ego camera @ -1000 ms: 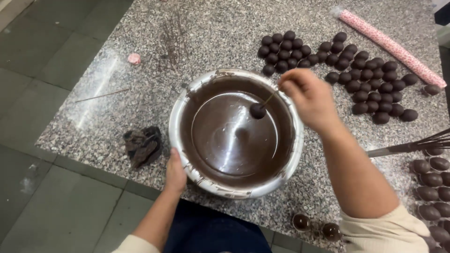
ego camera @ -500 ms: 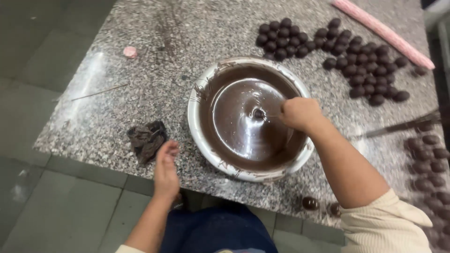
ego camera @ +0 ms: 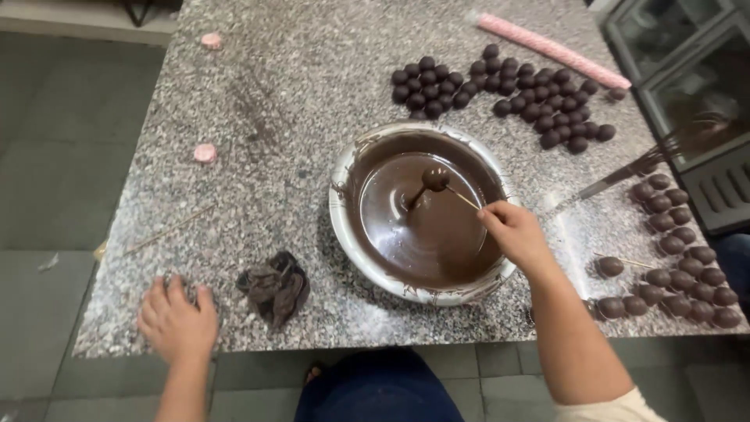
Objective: Dipping chocolate balls into a bowl of melted chocolate using a wooden skewer.
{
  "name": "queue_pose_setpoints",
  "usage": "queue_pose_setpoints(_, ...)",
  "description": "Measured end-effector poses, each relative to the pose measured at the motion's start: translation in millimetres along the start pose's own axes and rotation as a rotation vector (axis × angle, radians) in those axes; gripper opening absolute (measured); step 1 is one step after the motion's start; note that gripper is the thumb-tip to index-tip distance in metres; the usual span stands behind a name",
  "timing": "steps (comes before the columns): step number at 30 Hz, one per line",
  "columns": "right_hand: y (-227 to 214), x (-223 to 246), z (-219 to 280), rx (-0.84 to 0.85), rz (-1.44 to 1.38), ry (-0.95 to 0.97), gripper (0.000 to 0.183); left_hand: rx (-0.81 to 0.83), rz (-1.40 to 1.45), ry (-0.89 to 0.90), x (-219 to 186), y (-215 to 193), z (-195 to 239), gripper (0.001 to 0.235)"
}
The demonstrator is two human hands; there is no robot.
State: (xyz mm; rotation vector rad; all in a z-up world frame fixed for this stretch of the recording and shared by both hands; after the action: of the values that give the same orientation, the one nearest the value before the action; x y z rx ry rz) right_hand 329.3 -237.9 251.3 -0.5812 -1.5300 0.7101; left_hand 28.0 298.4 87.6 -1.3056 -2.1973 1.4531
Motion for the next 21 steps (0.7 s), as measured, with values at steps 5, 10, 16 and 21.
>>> queue_pose_setpoints(5, -17.4, 15.7, 28.9, -0.191, -0.482, -0.09, 0.015, 0.018, 0.012, -0.014, 2.2, -3.0, 3.7, 0.049)
queue_pose_setpoints(10, -43.4, 47.9, 45.2, -0.337, -0.634, -0.126, 0.016, 0.037, 0.001, -0.041, 8.4, 5.2, 4.4, 0.049)
queue_pose_setpoints(16, -55.8, 46.1, 55.9, -0.406, -0.718, -0.106, 0.012, 0.11, 0.046, -0.051, 7.3, 8.7, 2.9, 0.059)
queue_pose_setpoints(21, -61.8, 33.2, 58.2, -0.44, -0.712, -0.141, 0.013, 0.184, -0.003, -0.07, 6.7, 23.1, 5.2, 0.07)
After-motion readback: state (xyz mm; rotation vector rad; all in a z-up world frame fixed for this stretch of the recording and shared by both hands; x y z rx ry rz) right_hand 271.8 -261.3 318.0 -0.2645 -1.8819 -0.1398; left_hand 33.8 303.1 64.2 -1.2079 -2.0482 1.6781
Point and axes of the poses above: each hand's wrist, its own z-axis away from the middle knuckle, its own y-axis out of the palm, x = y × z, the point moved 8 cm from there along -z, towards the middle knuckle, and after that the axes turned 5 degrees about -x, right-handed, at the moved point
